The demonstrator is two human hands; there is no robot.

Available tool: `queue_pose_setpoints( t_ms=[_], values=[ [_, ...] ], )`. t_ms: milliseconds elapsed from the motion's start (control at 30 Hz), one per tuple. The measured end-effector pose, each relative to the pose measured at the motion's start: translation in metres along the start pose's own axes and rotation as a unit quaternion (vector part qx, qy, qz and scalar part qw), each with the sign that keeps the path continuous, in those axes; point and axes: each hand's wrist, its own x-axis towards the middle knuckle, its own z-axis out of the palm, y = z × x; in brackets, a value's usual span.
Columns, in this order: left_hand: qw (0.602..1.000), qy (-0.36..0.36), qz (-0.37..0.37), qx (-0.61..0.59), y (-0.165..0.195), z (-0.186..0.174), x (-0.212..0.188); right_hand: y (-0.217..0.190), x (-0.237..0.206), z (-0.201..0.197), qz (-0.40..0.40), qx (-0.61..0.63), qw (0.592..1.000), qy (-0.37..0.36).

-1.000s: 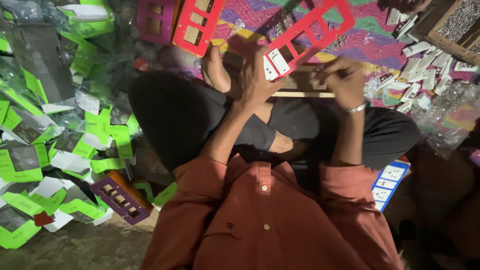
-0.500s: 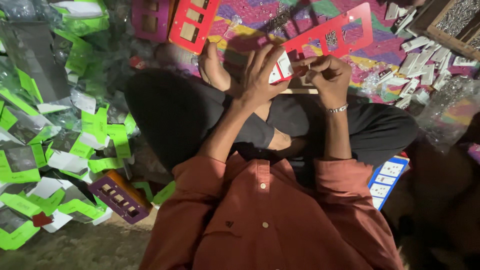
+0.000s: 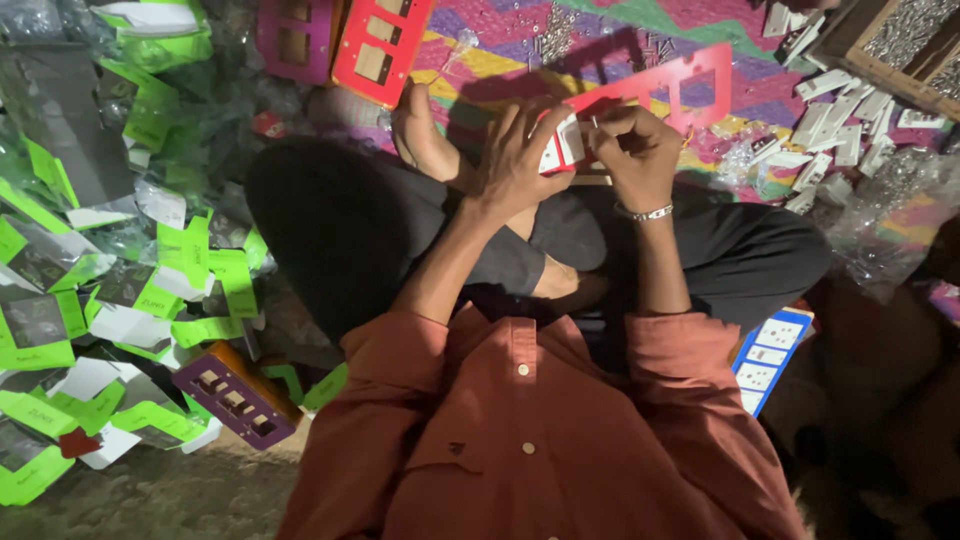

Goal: The person sits on the floor and assembles electrical socket components into red plastic frames. They pick up white socket inserts and place them into the frames, then use a hammer to tap small metal pins into the inserts to secure them. The person repeats this process for multiple units.

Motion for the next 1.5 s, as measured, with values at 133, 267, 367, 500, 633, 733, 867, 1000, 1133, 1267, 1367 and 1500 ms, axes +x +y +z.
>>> queue_pose_setpoints(
  t_ms=[133, 267, 367, 500, 633, 733, 867, 1000, 1133, 1267, 1367, 1500],
  values=[
    [0.999, -0.031, 0.024, 0.036, 0.004, -0.001, -0.003, 0.006, 0.0, 0.001, 0.02, -0.014, 1.0, 0.006],
    [0.997, -0.066, 0.043, 0.005, 0.0, 0.004, -0.007, 0.004, 0.001, 0.004, -0.024, -0.098, 0.995, 0.003],
    [0.995, -0.053, 0.067, 0.046, -0.001, 0.008, -0.01, -0.006, 0.0, 0.007, 0.047, -0.163, 0.985, 0.015],
    [0.991, -0.109, 0.049, 0.062, 0.0, 0.008, -0.011, -0.023, 0.0, 0.01, -0.058, -0.353, 0.933, -0.031],
    [0.99, -0.131, 0.018, 0.055, 0.001, 0.004, -0.009, -0.031, 0.001, 0.014, -0.11, -0.381, 0.914, -0.087],
    [0.991, -0.121, 0.015, 0.049, 0.001, 0.002, -0.008, -0.03, 0.003, 0.013, -0.123, -0.375, 0.912, -0.109],
    [0.993, -0.116, -0.002, 0.03, 0.001, 0.001, -0.007, -0.027, 0.006, 0.007, -0.109, -0.345, 0.927, -0.1],
    [0.998, -0.064, -0.003, 0.014, 0.003, 0.002, -0.003, -0.027, 0.008, -0.002, -0.058, -0.262, 0.96, -0.073],
    [0.998, -0.05, -0.046, -0.018, 0.005, 0.001, -0.003, -0.029, 0.009, -0.01, -0.064, -0.227, 0.971, -0.048],
    [0.999, -0.033, -0.034, -0.02, 0.005, 0.002, -0.001, -0.026, 0.009, -0.009, -0.104, -0.266, 0.957, -0.05],
    [0.998, -0.048, -0.045, -0.007, 0.004, 0.003, -0.001, -0.025, 0.008, -0.005, -0.135, -0.31, 0.94, -0.042],
    [0.999, -0.043, -0.022, 0.008, 0.005, 0.002, -0.002, -0.027, 0.009, 0.0, -0.15, -0.326, 0.932, -0.055]
  ],
)
